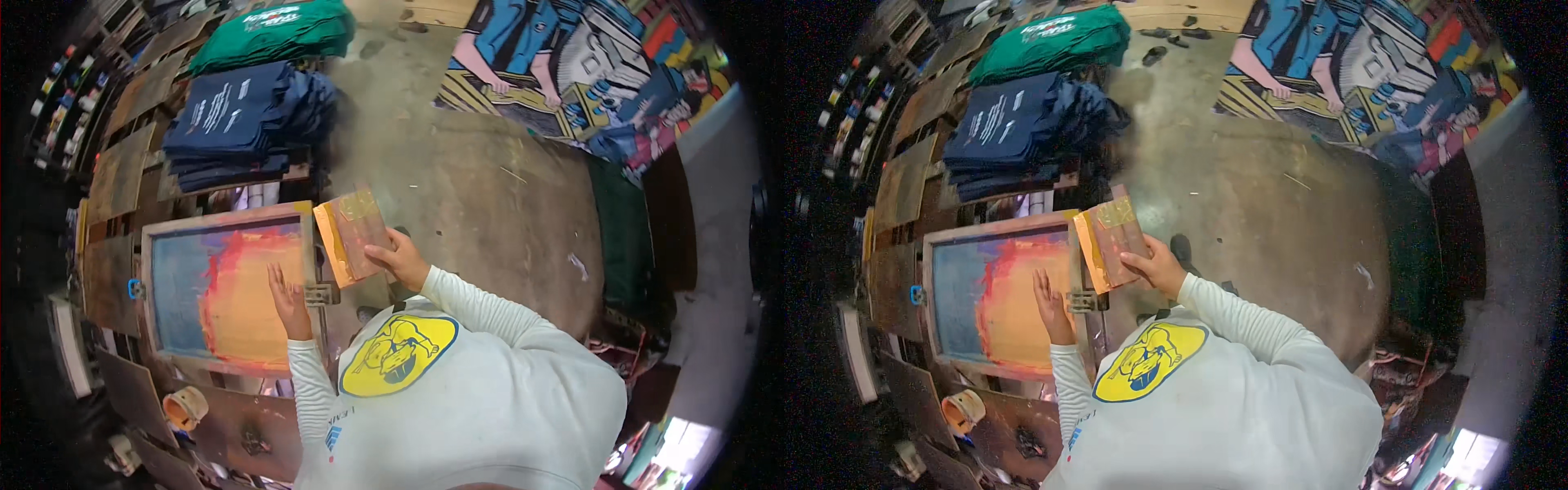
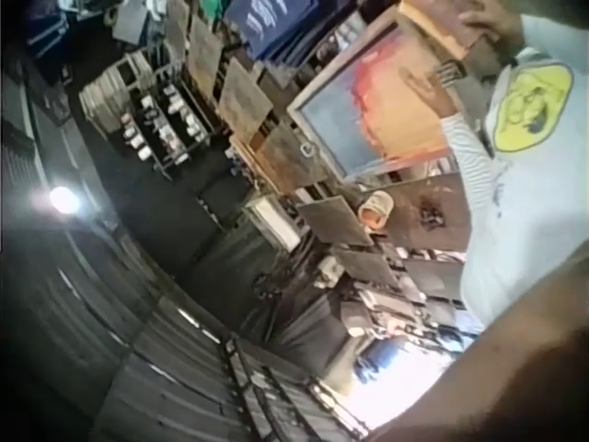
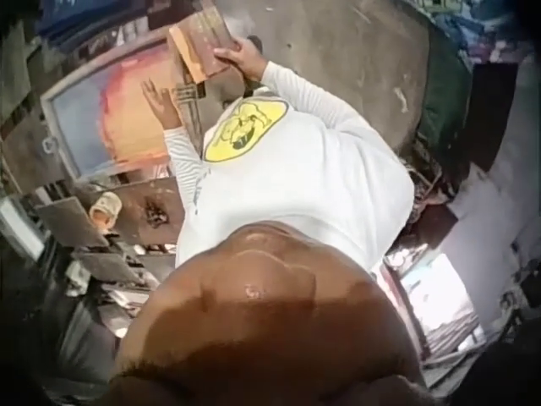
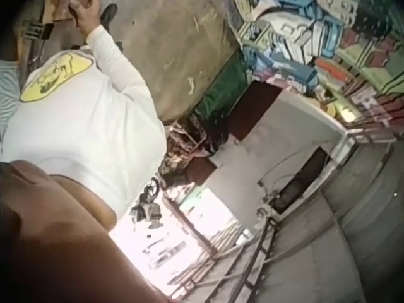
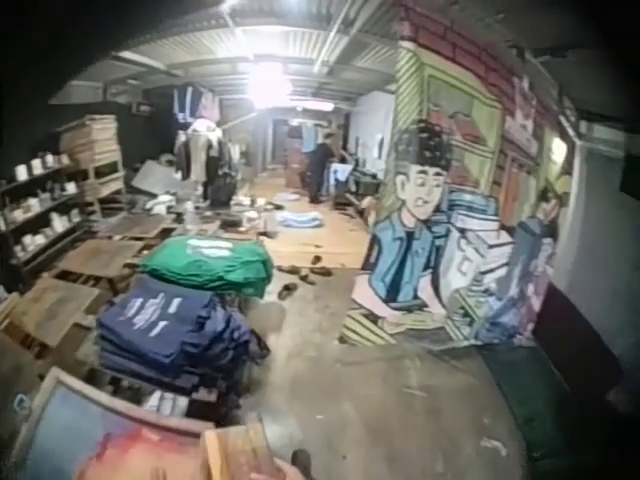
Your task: Applying ink to a screen and printing a design onto shirts.
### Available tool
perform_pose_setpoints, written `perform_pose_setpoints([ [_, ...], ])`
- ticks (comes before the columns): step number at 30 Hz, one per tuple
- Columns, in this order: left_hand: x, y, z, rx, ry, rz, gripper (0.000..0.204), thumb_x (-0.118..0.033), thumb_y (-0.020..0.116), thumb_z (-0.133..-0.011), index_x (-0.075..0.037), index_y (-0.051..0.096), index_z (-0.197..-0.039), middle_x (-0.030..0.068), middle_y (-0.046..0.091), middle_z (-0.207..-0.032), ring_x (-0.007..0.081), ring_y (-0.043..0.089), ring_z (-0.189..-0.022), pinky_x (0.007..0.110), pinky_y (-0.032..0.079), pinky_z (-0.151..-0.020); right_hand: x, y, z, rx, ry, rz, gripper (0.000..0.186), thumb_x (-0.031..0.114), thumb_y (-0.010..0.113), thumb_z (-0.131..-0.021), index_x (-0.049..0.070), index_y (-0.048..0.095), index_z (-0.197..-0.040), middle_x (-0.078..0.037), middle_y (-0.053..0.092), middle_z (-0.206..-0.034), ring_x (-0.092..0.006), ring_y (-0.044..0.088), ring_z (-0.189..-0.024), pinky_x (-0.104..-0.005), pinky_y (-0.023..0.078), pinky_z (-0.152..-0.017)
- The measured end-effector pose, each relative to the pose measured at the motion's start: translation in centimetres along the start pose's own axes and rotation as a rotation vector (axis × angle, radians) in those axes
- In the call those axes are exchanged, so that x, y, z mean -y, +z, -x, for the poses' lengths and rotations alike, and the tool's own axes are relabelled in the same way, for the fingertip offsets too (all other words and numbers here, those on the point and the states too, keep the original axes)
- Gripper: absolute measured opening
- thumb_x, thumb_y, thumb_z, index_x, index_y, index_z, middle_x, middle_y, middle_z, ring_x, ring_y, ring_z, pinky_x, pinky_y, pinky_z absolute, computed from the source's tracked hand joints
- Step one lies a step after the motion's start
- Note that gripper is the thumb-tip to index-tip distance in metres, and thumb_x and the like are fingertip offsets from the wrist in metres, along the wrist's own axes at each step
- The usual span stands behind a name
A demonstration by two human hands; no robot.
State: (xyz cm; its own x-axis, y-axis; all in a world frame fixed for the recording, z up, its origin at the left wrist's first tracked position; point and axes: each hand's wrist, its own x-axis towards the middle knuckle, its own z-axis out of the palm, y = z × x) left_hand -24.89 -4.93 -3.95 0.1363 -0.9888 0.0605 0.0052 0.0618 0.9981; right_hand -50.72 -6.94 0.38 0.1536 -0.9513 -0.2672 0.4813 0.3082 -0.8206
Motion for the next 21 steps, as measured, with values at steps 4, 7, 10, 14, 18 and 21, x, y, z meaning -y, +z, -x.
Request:
perform_pose_setpoints([
  [4,-0.5,2.9,0.1,0.103,0.072,0.04,0.091,-0.046,0.064,-0.092,-0.002,0.017,-0.156,0.0181,0.026,-0.159,0.0286,0.025,-0.147,0.045,0.022,-0.116,0.7,-1.6,2.8,-0.064,-0.064,-0.053,0.048,0.015,0.07,-0.091,0.0,0.05,-0.132,-0.007,0.063,-0.122,-0.0161,0.062,-0.11,-0.0309,0.05,-0.098],
  [7,-1.5,4.7,-0.6,0.148,0.047,0.098,0.09,-0.043,0.066,-0.092,0.0,0.018,-0.154,0.0193,0.029,-0.157,0.0287,0.029,-0.145,0.041,0.024,-0.116,1.5,-2.5,3.8,-0.103,-0.105,-0.075,0.043,0.014,0.067,-0.093,0.0,0.052,-0.131,-0.006,0.063,-0.121,-0.0152,0.062,-0.11,-0.0306,0.05,-0.097],
  [10,-2.5,5.4,-1.2,0.159,0.137,0.06,0.09,-0.041,0.067,-0.092,0.002,0.019,-0.154,0.0202,0.031,-0.155,0.0293,0.031,-0.144,0.039,0.026,-0.116,2.3,-3.1,3.8,-0.122,-0.125,-0.051,0.041,0.015,0.066,-0.094,0.0,0.053,-0.13,-0.006,0.063,-0.121,-0.0147,0.062,-0.109,-0.0303,0.05,-0.096],
  [14,-2.7,5.2,-1.2,0.106,0.15,0.092,0.09,-0.042,0.068,-0.091,0.002,0.02,-0.153,0.0208,0.032,-0.154,0.0299,0.031,-0.144,0.039,0.026,-0.116,2.9,-3.4,3.3,-0.139,-0.131,-0.059,0.038,0.016,0.064,-0.095,-0.001,0.054,-0.128,-0.007,0.064,-0.118,-0.0145,0.063,-0.105,-0.0295,0.053,-0.091],
  [18,-2.1,3.6,-0.2,0.048,0.132,0.015,0.082,-0.042,0.061,-0.096,-0.001,0.021,-0.154,0.0208,0.033,-0.155,0.0294,0.03,-0.145,0.041,0.026,-0.115,2.4,-2.9,2.9,-0.096,-0.071,-0.049,0.039,0.018,0.064,-0.095,0.001,0.053,-0.129,-0.006,0.064,-0.119,-0.0148,0.063,-0.107,-0.0291,0.051,-0.093],
  [21,-1.9,1.6,0.4,-0.026,0.116,-0.015,0.076,-0.037,0.058,-0.097,-0.002,0.022,-0.154,0.02,0.034,-0.154,0.0279,0.03,-0.146,0.041,0.026,-0.115,1.4,-2.1,2.2,-0.081,0.003,0.001,0.039,0.019,0.063,-0.095,0.001,0.053,-0.129,-0.006,0.064,-0.118,-0.0147,0.064,-0.106,-0.0286,0.052,-0.092],
])
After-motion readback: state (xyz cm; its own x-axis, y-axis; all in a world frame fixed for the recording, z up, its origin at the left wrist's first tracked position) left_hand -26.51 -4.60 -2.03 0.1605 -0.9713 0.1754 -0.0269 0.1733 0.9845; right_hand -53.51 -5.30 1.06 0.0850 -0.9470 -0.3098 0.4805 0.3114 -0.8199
